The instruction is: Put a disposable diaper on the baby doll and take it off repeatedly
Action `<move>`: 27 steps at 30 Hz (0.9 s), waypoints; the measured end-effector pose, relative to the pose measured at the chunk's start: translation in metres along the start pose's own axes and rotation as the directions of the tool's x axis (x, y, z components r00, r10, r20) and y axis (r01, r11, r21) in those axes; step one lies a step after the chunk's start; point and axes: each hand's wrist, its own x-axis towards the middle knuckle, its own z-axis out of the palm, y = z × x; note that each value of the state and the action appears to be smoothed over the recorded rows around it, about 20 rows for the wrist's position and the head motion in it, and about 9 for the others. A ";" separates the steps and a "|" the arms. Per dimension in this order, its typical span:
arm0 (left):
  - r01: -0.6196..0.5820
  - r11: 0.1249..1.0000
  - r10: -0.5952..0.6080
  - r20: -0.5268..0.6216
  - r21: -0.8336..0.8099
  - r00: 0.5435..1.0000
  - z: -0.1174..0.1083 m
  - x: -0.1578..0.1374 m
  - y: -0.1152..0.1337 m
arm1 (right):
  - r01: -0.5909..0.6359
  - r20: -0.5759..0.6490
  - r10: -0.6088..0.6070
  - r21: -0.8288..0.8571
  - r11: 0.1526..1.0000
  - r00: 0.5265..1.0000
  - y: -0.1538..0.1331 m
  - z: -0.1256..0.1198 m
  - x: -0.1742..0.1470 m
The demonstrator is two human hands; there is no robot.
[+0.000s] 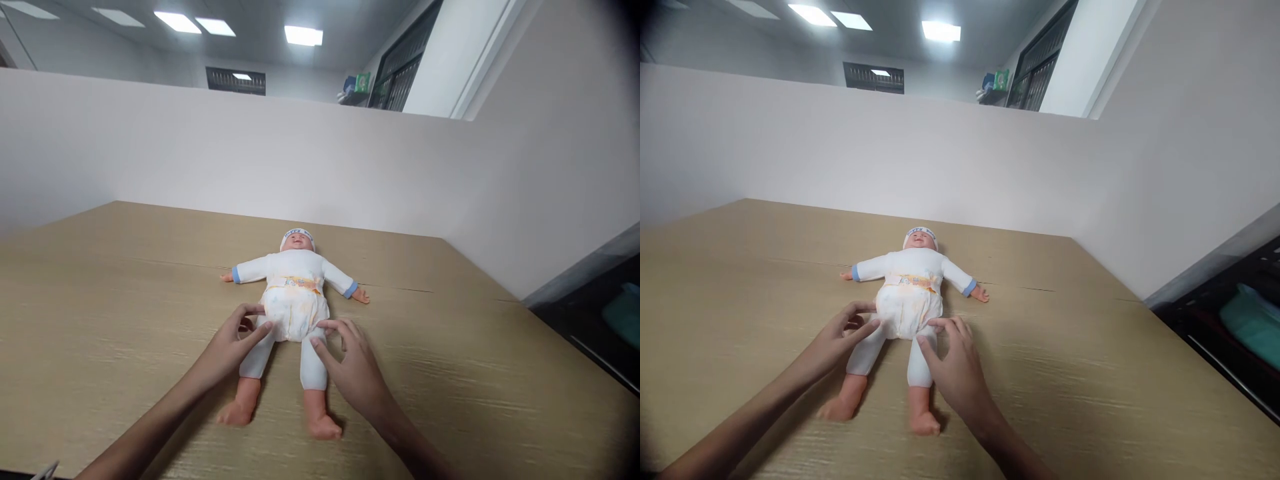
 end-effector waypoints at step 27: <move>-0.513 0.507 0.452 0.294 0.693 0.843 0.078 0.124 0.052 | 0.068 0.126 -0.088 0.159 0.985 0.988 0.072 -0.028 0.106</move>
